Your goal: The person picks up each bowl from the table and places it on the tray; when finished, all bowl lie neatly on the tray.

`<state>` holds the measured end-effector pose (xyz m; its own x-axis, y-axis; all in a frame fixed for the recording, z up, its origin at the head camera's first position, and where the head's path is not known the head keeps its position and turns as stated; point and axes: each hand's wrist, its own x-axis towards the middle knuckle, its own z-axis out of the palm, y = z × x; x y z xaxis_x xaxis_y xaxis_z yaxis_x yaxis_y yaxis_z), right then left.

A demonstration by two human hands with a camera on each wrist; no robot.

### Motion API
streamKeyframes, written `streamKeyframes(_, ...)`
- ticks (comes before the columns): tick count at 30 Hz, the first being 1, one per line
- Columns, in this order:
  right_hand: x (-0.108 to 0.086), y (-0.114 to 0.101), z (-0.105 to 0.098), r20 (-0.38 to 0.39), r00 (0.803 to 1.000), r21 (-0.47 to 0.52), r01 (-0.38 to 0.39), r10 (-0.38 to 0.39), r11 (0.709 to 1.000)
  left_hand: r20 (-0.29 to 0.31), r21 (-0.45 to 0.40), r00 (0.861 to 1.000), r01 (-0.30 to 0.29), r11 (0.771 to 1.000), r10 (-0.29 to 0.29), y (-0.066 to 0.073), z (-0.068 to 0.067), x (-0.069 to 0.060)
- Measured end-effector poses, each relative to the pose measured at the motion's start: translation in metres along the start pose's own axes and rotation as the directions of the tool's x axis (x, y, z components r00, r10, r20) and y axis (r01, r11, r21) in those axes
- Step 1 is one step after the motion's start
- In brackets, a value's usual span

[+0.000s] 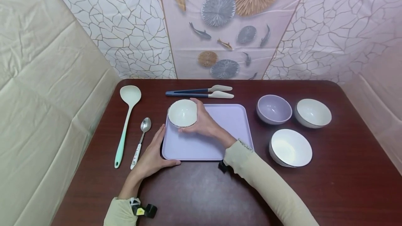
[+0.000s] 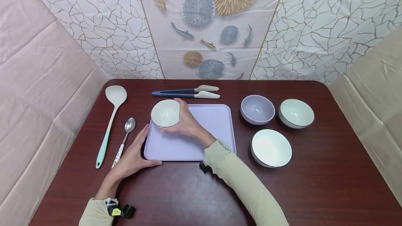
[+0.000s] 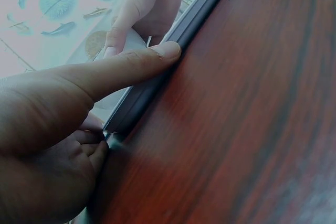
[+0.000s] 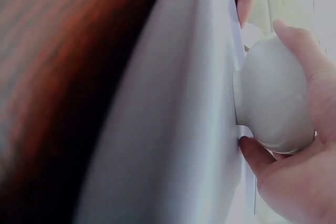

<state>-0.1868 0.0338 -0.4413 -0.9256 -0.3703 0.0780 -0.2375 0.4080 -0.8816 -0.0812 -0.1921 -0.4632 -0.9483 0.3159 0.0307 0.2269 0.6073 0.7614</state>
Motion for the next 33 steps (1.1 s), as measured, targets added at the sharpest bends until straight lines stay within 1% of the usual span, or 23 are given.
streamKeyframes(3, -0.003, -0.001, -0.004, 0.011, 1.0, -0.071, -0.004, 0.005, 0.997, 0.002, 0.001, 1.0, 0.0, 1.0, 0.0, 0.0, 0.001, 0.001)
streamKeyframes(8, -0.015, -0.008, -0.013, 0.003, 1.0, -0.197, -0.005, 0.006, 0.98, 0.002, 0.009, 1.0, 0.007, 1.0, -0.007, 0.001, 0.001, 0.001)
streamKeyframes(11, -0.023, -0.018, -0.022, -0.01, 1.0, -0.228, 0.014, -0.017, 0.973, -0.005, 0.011, 1.0, 0.01, 1.0, -0.01, 0.001, 0.001, 0.001)
streamKeyframes(15, -0.037, -0.039, -0.043, -0.002, 0.999, -0.223, 0.049, -0.051, 0.974, -0.008, 0.008, 1.0, 0.01, 1.0, -0.01, 0.001, 0.001, 0.0)
streamKeyframes(19, -0.054, -0.057, -0.079, -0.004, 0.995, -0.182, 0.093, -0.096, 0.979, -0.003, 0.003, 1.0, 0.009, 1.0, -0.009, 0.001, 0.001, 0.0)
streamKeyframes(24, -0.072, -0.068, -0.136, -0.066, 0.985, -0.188, 0.148, -0.162, 0.971, -0.009, 0.008, 1.0, 0.003, 1.0, -0.003, 0.001, 0.0, -0.001)
streamKeyframes(25, -0.075, -0.069, -0.148, -0.081, 0.982, -0.201, 0.149, -0.168, 0.968, -0.01, 0.012, 1.0, 0.0, 1.0, 0.0, 0.001, 0.0, 0.0)
streamKeyframes(29, -0.091, -0.065, -0.19, -0.15, 0.978, -0.244, 0.107, -0.146, 0.964, -0.006, 0.023, 1.0, -0.001, 1.0, 0.001, -0.001, 0.0, 0.0)
streamKeyframes(31, -0.1, -0.06, -0.208, -0.189, 0.973, -0.244, 0.082, -0.13, 0.966, -0.005, 0.021, 1.0, 0.005, 1.0, -0.005, 0.0, 0.0, -0.001)
streamKeyframes(33, -0.108, -0.053, -0.224, -0.223, 0.965, -0.227, 0.084, -0.135, 0.97, -0.005, 0.017, 1.0, 0.011, 1.0, -0.011, 0.001, 0.0, -0.001)
